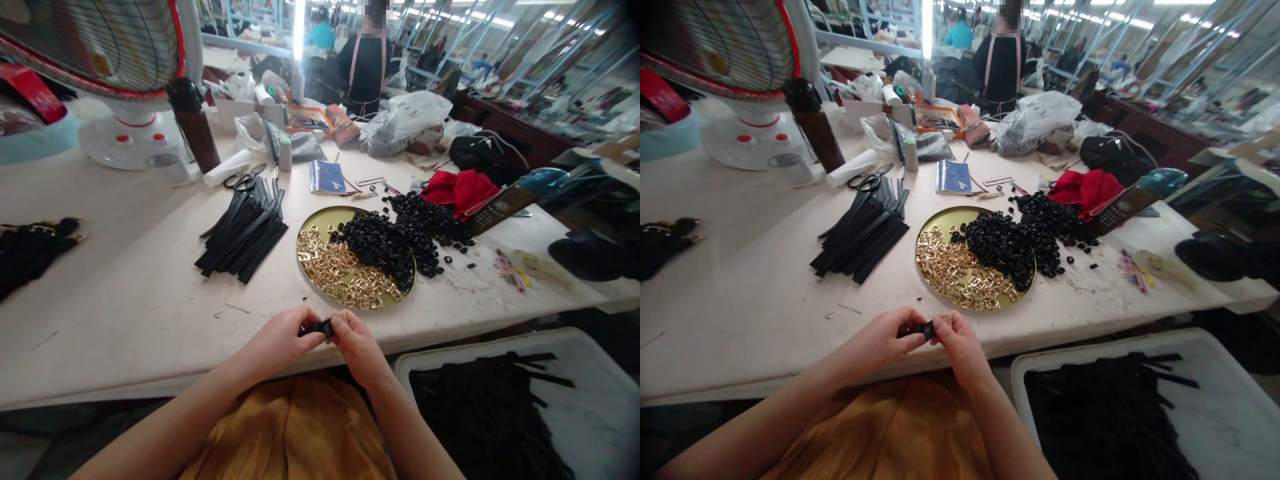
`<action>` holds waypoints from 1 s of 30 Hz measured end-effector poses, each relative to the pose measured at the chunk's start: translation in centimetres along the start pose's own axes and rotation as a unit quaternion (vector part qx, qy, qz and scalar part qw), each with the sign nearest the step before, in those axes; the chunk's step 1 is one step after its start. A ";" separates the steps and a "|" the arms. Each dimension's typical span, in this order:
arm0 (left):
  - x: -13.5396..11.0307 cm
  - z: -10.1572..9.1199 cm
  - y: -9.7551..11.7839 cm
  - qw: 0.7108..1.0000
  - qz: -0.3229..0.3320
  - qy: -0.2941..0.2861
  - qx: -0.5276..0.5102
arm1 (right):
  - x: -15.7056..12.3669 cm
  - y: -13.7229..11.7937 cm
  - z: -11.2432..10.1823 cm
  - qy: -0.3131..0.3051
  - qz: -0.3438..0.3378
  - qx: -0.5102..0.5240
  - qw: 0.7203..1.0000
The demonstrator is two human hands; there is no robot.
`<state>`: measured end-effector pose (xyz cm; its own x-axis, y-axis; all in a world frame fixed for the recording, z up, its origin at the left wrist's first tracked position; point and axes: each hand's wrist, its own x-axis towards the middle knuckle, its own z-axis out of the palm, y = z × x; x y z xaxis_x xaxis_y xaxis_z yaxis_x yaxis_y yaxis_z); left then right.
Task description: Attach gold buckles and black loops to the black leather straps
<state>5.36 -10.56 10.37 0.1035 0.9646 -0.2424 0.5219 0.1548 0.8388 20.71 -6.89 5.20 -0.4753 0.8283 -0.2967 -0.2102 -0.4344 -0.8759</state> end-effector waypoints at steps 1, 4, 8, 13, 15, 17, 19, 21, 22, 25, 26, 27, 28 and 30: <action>-0.1 0.0 0.1 1.000 -0.008 0.002 -0.005 | 0.1 0.1 0.0 0.024 -0.025 -0.039 0.999; -0.1 0.2 0.0 0.999 -0.035 0.003 -0.029 | 0.2 0.1 0.0 0.088 -0.088 -0.131 0.984; 0.3 0.6 -0.7 0.993 -0.056 -0.028 -0.100 | 0.0 -0.3 -0.1 0.055 -0.084 -0.168 0.981; 0.2 0.4 -1.7 0.990 -0.051 -0.051 -0.117 | -0.3 -0.4 -0.6 0.004 -0.057 -0.235 0.970; 0.1 0.3 -2.0 0.985 -0.068 -0.082 -0.135 | -0.4 -0.2 -0.7 0.010 -0.060 -0.245 0.968; 0.1 0.2 -2.2 0.983 -0.081 -0.092 -0.136 | -0.4 0.0 -0.7 0.006 -0.060 -0.259 0.964; 0.1 0.3 -2.1 0.988 -0.077 -0.072 -0.116 | -0.4 0.1 -0.5 -0.002 -0.073 -0.280 0.957; 0.2 0.5 -1.9 0.993 -0.061 -0.055 -0.084 | -0.3 0.2 -0.5 -0.016 -0.085 -0.296 0.951; 0.3 0.5 -1.8 0.995 -0.050 -0.051 -0.066 | -0.2 0.2 -0.6 -0.026 -0.081 -0.294 0.952; 0.4 0.3 -1.8 0.999 -0.016 -0.042 -0.012 | 0.4 0.3 -0.9 -0.048 -0.043 -0.250 0.966; 0.4 0.1 -1.9 0.999 -0.006 -0.038 0.006 | 0.6 0.4 -1.0 -0.042 -0.039 -0.237 0.970; 0.3 -0.1 -2.0 0.999 -0.001 -0.034 0.021 | 0.8 0.5 -1.0 -0.032 -0.041 -0.230 0.972; 0.2 -0.3 -2.2 0.999 0.000 -0.029 0.032 | 1.1 0.7 -1.0 -0.023 -0.048 -0.229 0.972; 0.1 -0.4 -2.6 0.999 -0.008 -0.014 0.047 | 1.7 1.2 -0.8 -0.019 -0.061 -0.233 0.970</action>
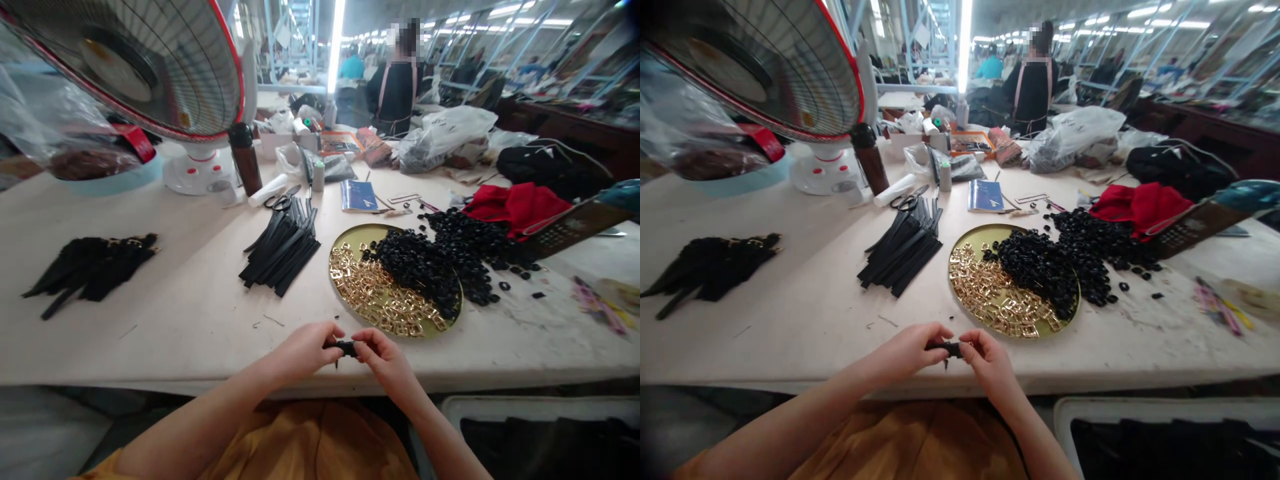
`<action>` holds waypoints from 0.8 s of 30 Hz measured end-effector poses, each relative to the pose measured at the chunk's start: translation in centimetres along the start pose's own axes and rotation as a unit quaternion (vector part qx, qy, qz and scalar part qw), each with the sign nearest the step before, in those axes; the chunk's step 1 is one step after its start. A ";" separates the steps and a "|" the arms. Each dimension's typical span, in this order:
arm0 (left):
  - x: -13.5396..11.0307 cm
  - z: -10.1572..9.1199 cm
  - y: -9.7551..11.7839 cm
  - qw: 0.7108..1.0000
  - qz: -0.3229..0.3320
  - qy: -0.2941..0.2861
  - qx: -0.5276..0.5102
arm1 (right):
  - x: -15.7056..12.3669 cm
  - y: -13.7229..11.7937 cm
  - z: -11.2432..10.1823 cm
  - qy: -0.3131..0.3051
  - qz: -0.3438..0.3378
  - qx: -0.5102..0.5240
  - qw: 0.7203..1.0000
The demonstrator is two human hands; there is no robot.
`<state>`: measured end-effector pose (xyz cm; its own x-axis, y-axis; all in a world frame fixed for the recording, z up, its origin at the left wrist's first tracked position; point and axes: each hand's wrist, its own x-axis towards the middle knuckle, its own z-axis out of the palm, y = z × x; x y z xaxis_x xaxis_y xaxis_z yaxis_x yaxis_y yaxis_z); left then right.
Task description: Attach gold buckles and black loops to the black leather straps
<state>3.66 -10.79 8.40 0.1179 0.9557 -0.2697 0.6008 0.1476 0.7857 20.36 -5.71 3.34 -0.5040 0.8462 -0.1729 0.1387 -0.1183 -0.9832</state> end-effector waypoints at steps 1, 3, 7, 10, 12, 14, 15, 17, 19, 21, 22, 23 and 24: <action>0.0 0.0 -0.2 1.000 -0.002 0.011 0.008 | 0.3 0.2 0.3 -0.007 -0.006 -0.002 1.000; 0.2 0.0 -0.6 0.999 0.005 0.026 0.033 | 0.9 0.6 1.0 -0.017 -0.019 -0.010 1.000; 2.1 -2.0 -1.6 0.984 0.005 0.045 0.173 | 2.0 1.0 2.3 0.018 -0.069 -0.138 0.988; 4.6 -5.5 -2.7 0.947 -0.045 0.135 0.288 | 2.5 1.2 2.8 0.050 -0.112 -0.249 0.961; 6.3 -7.5 -3.4 0.925 -0.085 0.185 0.321 | 2.7 1.3 2.8 0.071 -0.128 -0.262 0.954; 7.6 -8.6 -4.1 0.906 -0.112 0.214 0.346 | 2.7 1.4 2.7 0.084 -0.133 -0.244 0.957; 8.1 -8.8 -4.4 0.899 -0.119 0.223 0.357 | 2.7 1.5 2.6 0.088 -0.136 -0.230 0.960; 8.7 -8.7 -4.8 0.889 -0.121 0.234 0.374 | 2.6 1.7 2.5 0.091 -0.146 -0.208 0.963; 8.9 -8.4 -4.8 0.884 -0.115 0.240 0.385 | 2.5 1.9 2.5 0.089 -0.161 -0.195 0.963; 8.7 -8.2 -4.6 0.881 -0.106 0.245 0.390 | 2.4 1.9 2.5 0.089 -0.168 -0.183 0.965; 8.4 -8.2 -4.4 0.881 -0.101 0.249 0.390 | 2.4 1.9 2.5 0.094 -0.164 -0.169 0.967; 8.1 -8.2 -4.1 0.881 -0.093 0.253 0.389 | 2.4 1.8 2.4 0.103 -0.153 -0.146 0.972; 7.6 -8.0 -3.8 0.881 -0.083 0.260 0.387 | 2.5 1.6 2.2 0.114 -0.136 -0.111 0.978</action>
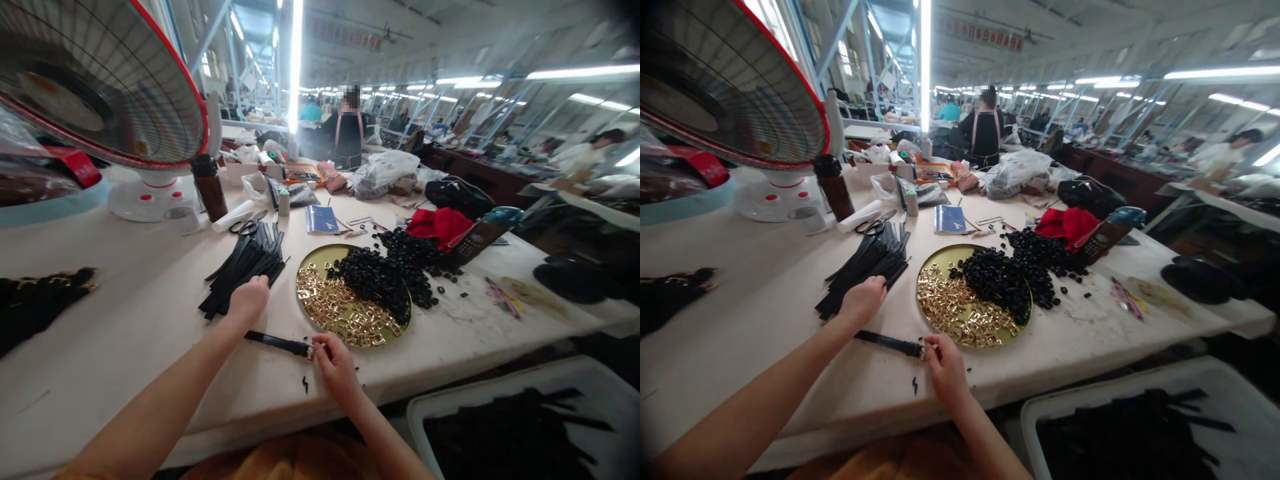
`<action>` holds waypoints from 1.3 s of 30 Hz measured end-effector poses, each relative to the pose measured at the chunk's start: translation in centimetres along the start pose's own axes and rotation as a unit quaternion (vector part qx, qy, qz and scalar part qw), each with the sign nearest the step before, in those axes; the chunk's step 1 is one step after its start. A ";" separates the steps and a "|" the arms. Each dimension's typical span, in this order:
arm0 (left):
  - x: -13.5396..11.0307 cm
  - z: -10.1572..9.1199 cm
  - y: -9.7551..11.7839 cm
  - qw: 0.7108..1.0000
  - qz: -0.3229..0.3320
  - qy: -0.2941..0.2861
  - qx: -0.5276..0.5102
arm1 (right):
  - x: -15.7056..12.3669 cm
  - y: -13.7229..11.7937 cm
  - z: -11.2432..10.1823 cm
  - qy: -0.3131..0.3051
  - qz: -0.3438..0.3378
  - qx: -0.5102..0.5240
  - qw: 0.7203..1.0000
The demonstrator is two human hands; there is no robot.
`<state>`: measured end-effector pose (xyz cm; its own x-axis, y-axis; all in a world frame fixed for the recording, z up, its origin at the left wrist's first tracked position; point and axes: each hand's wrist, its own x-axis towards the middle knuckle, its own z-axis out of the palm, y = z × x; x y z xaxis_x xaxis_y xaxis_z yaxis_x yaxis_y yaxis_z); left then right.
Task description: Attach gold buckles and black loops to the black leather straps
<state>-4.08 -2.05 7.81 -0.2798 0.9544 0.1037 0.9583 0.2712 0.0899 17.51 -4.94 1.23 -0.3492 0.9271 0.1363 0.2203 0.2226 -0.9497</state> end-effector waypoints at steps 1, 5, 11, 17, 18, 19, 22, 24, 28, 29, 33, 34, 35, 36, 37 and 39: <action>-0.7 -0.3 0.2 1.000 0.010 0.008 -0.007 | 0.2 -0.2 -0.4 0.012 0.028 0.042 0.999; -4.9 -0.9 1.7 0.979 0.192 0.023 -0.062 | 0.8 -1.8 -2.6 0.026 0.101 0.211 0.972; -9.4 -1.1 5.3 0.926 0.174 -0.097 -0.321 | 1.1 -3.1 -4.7 0.011 0.127 0.164 0.978; -9.3 -1.3 7.3 0.698 -0.068 -0.356 -0.618 | 4.7 -0.2 -8.5 0.040 0.054 -0.134 0.989; -9.4 -1.4 7.5 0.669 -0.096 -0.361 -0.642 | 5.7 0.3 -9.3 0.044 0.026 -0.234 0.971; -9.5 -1.5 7.6 0.644 -0.120 -0.365 -0.661 | 6.7 0.8 -9.9 0.031 0.009 -0.319 0.947; -9.7 -1.9 7.8 0.579 -0.181 -0.376 -0.700 | 8.8 1.6 -10.5 -0.029 -0.003 -0.484 0.875; -9.7 -2.1 7.8 0.545 -0.207 -0.377 -0.720 | 9.3 1.7 -10.2 -0.056 -0.003 -0.538 0.841; -9.7 -2.3 7.4 0.493 -0.229 -0.380 -0.749 | 9.2 1.7 -9.6 -0.070 -0.017 -0.580 0.812; -9.7 -2.3 7.3 0.483 -0.235 -0.383 -0.751 | 9.1 1.8 -9.6 -0.071 -0.019 -0.578 0.813; -9.7 -2.3 7.1 0.459 -0.254 -0.381 -0.761 | 9.5 2.0 -10.1 -0.082 -0.017 -0.536 0.840; -9.7 -2.3 7.0 0.457 -0.255 -0.378 -0.764 | 9.7 2.0 -10.2 -0.088 -0.016 -0.530 0.844; -9.8 -2.3 7.0 0.455 -0.253 -0.376 -0.766 | 9.8 1.9 -10.3 -0.091 -0.015 -0.524 0.847; -9.8 -2.2 6.9 0.453 -0.251 -0.376 -0.768 | 9.7 1.8 -10.4 -0.087 -0.016 -0.515 0.852; -9.9 -2.2 6.8 0.452 -0.248 -0.376 -0.770 | 9.6 1.6 -10.4 -0.074 -0.020 -0.498 0.864; -10.0 -2.1 6.7 0.448 -0.242 -0.378 -0.773 | 8.7 0.9 -10.4 -0.037 -0.019 -0.416 0.908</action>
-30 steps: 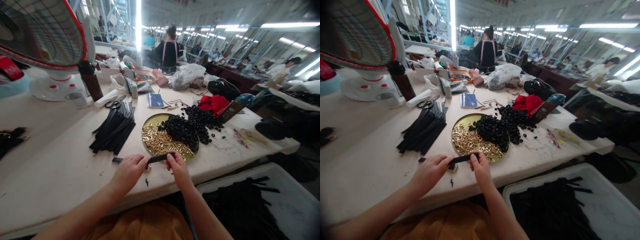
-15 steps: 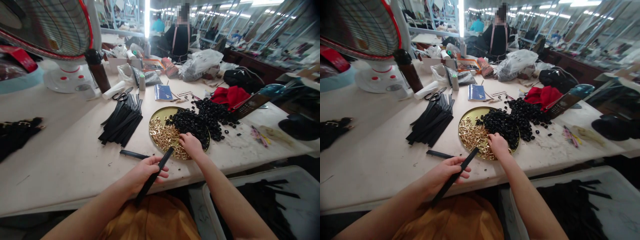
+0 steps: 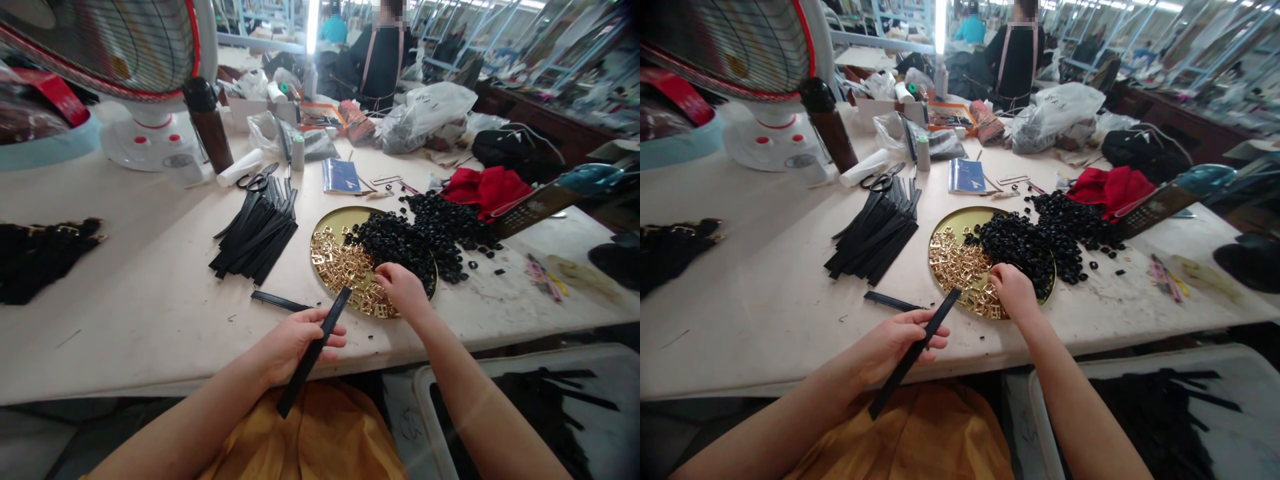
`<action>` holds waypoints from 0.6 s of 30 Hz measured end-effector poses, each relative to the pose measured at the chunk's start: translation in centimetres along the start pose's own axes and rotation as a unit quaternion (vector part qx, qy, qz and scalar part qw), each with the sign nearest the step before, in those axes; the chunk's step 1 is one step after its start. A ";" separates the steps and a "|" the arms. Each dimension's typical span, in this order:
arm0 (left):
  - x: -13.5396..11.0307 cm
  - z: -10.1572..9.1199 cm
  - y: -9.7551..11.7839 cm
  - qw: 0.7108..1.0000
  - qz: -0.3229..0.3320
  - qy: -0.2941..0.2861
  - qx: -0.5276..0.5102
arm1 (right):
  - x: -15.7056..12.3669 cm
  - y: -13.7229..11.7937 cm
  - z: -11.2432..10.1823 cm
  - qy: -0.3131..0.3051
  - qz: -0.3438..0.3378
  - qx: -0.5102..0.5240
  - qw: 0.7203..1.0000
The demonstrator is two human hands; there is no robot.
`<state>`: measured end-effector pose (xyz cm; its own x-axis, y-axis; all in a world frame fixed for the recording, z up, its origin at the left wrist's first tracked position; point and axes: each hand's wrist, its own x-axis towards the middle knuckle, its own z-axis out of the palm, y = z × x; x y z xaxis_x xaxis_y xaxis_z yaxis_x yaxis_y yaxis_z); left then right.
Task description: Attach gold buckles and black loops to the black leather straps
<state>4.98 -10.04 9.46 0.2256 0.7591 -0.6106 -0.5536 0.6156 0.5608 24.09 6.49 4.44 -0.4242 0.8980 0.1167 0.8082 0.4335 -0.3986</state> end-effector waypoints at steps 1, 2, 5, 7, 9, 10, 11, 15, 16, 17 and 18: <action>0.0 -0.1 -0.1 1.000 0.000 -0.003 -0.001 | -0.6 -0.3 -0.2 0.009 0.015 0.072 0.997; 0.0 -0.1 -0.1 1.000 0.001 -0.004 0.001 | -1.3 -0.7 -0.3 0.006 0.035 0.153 0.988; 0.1 -0.2 -0.3 1.000 0.012 0.001 0.028 | -3.4 -1.6 -0.3 -0.047 0.090 0.354 0.930; 0.2 -0.2 -0.4 0.998 0.029 0.006 0.056 | -4.2 -1.7 -0.1 -0.044 0.097 0.378 0.920; 0.2 -0.2 -0.5 0.996 0.046 0.005 0.071 | -4.4 -1.3 0.0 -0.008 0.076 0.293 0.953; 0.2 -0.2 -0.5 0.996 0.051 0.003 0.075 | -4.2 -1.0 0.0 0.005 0.059 0.227 0.972; 0.1 -0.2 -0.5 0.995 0.055 0.003 0.079 | -4.0 -0.7 -0.1 0.003 0.039 0.164 0.986; 0.0 -0.1 -0.5 0.994 0.057 0.012 0.090 | -2.7 0.4 -0.8 -0.059 -0.012 0.032 0.998; -0.1 0.0 -0.5 0.994 0.053 0.016 0.090 | -2.3 0.6 -1.0 -0.048 -0.007 0.004 0.999; -0.1 0.1 -0.5 0.995 0.049 0.021 0.088 | -1.8 0.8 -1.3 -0.025 0.005 -0.031 0.999; -0.2 0.2 -0.4 0.995 0.046 0.028 0.084 | -1.3 0.9 -1.4 0.000 0.022 -0.068 0.997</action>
<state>5.37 -10.40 9.46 0.1321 0.8043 -0.5794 -0.4273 0.5736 0.6988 25.99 5.83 5.23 -0.3875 0.9162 0.1021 0.8736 0.4003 -0.2768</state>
